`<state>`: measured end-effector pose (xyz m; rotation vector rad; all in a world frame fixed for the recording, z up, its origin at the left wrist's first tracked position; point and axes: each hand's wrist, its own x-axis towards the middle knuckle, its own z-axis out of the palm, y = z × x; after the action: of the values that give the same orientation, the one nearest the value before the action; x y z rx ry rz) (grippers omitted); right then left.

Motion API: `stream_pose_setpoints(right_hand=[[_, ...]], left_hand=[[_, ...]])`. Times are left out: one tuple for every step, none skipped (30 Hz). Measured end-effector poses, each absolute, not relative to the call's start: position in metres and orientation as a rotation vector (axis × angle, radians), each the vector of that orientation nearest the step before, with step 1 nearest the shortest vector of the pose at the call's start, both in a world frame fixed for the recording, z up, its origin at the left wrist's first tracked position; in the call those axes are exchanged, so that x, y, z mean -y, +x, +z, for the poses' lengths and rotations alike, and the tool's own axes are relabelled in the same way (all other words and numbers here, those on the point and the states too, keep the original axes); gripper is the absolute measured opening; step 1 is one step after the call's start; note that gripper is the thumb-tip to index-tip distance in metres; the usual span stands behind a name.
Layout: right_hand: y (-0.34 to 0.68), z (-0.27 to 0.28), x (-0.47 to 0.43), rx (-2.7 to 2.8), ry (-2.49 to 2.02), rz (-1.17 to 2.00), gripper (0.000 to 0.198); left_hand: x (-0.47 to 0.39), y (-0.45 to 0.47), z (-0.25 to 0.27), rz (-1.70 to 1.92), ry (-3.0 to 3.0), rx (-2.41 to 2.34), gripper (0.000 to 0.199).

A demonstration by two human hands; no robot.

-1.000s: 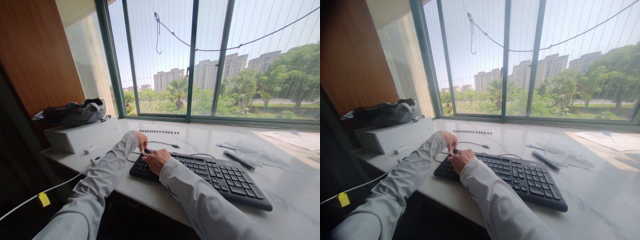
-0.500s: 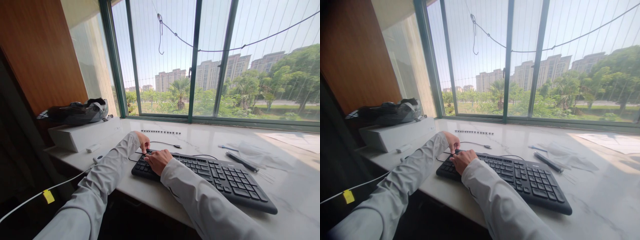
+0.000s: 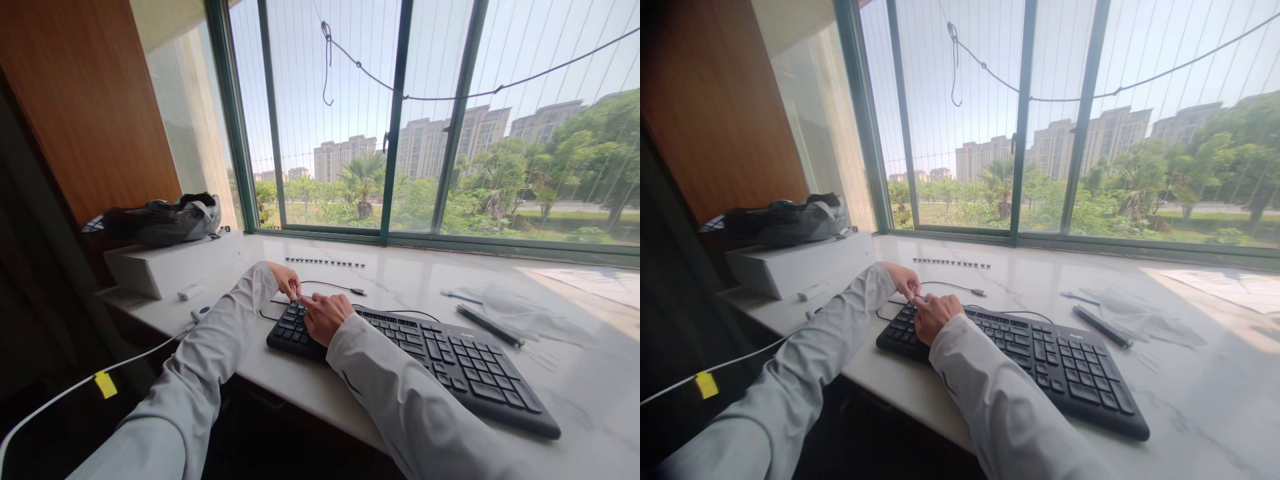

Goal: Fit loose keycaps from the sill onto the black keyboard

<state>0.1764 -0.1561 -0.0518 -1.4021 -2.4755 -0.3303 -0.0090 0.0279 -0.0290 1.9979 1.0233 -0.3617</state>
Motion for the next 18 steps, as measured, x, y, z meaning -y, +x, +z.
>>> stream_pose_setpoints(right_hand=[[0.176, -0.051, 0.156, 2.469, -1.414, -0.326, 0.044], [0.176, -0.051, 0.157, 2.475, -1.428, -0.314, 0.045], [0.176, -0.051, 0.157, 2.491, -1.442, -0.297, 0.045], [0.175, -0.051, 0.157, 2.513, -1.454, -0.279, 0.045], [0.175, -0.052, 0.157, 2.529, -1.461, -0.265, 0.044], [0.175, -0.052, 0.157, 2.534, -1.466, -0.258, 0.044], [0.175, -0.052, 0.156, 2.527, -1.47, -0.257, 0.044], [0.175, -0.052, 0.156, 2.517, -1.474, -0.257, 0.044], [0.175, -0.052, 0.155, 2.511, -1.481, -0.254, 0.044], [0.176, -0.052, 0.155, 2.512, -1.489, -0.246, 0.044], [0.176, -0.052, 0.154, 2.515, -1.497, -0.239, 0.043], [0.177, -0.052, 0.154, 2.515, -1.499, -0.237, 0.043], [0.177, -0.052, 0.154, 2.508, -1.496, -0.241, 0.043], [0.178, -0.051, 0.154, 2.494, -1.49, -0.249, 0.042], [0.178, -0.051, 0.154, 2.48, -1.487, -0.256, 0.042], [0.178, -0.05, 0.154, 2.472, -1.487, -0.257, 0.041], [0.179, -0.05, 0.153, 2.468, -1.489, -0.257, 0.04], [0.179, -0.05, 0.153, 2.463, -1.488, -0.259, 0.039]], left_hand=[[-0.027, -0.01, -0.028, -0.356, 2.015, -1.024, 0.058], [-0.027, -0.01, -0.027, -0.353, 2.036, -1.027, 0.056], [-0.026, -0.01, -0.026, -0.349, 2.06, -1.035, 0.055], [-0.025, -0.01, -0.025, -0.339, 2.085, -1.05, 0.055], [-0.025, -0.009, -0.025, -0.324, 2.11, -1.069, 0.056], [-0.024, -0.008, -0.024, -0.296, 2.139, -1.09, 0.057], [-0.024, -0.007, -0.025, -0.247, 2.179, -1.107, 0.058], [-0.024, -0.005, -0.025, -0.178, 2.236, -1.121, 0.058], [-0.025, -0.003, -0.026, -0.089, 2.309, -1.136, 0.056], [-0.025, -0.002, -0.026, 0.018, 2.39, -1.162, 0.054], [-0.026, 0.0, -0.027, 0.134, 2.47, -1.208, 0.051], [-0.027, 0.002, -0.028, 0.244, 2.536, -1.28, 0.048], [-0.028, 0.003, -0.028, 0.337, 2.581, -1.374, 0.046], [-0.028, 0.003, -0.029, 0.412, 2.603, -1.481, 0.043], [-0.029, 0.003, -0.029, 0.464, 2.605, -1.591, 0.041], [-0.029, 0.002, -0.029, 0.494, 2.594, -1.694, 0.038], [-0.03, 0.001, -0.03, 0.505, 2.576, -1.789, 0.036], [-0.03, 0.0, -0.03, 0.508, 2.553, -1.877, 0.035]])
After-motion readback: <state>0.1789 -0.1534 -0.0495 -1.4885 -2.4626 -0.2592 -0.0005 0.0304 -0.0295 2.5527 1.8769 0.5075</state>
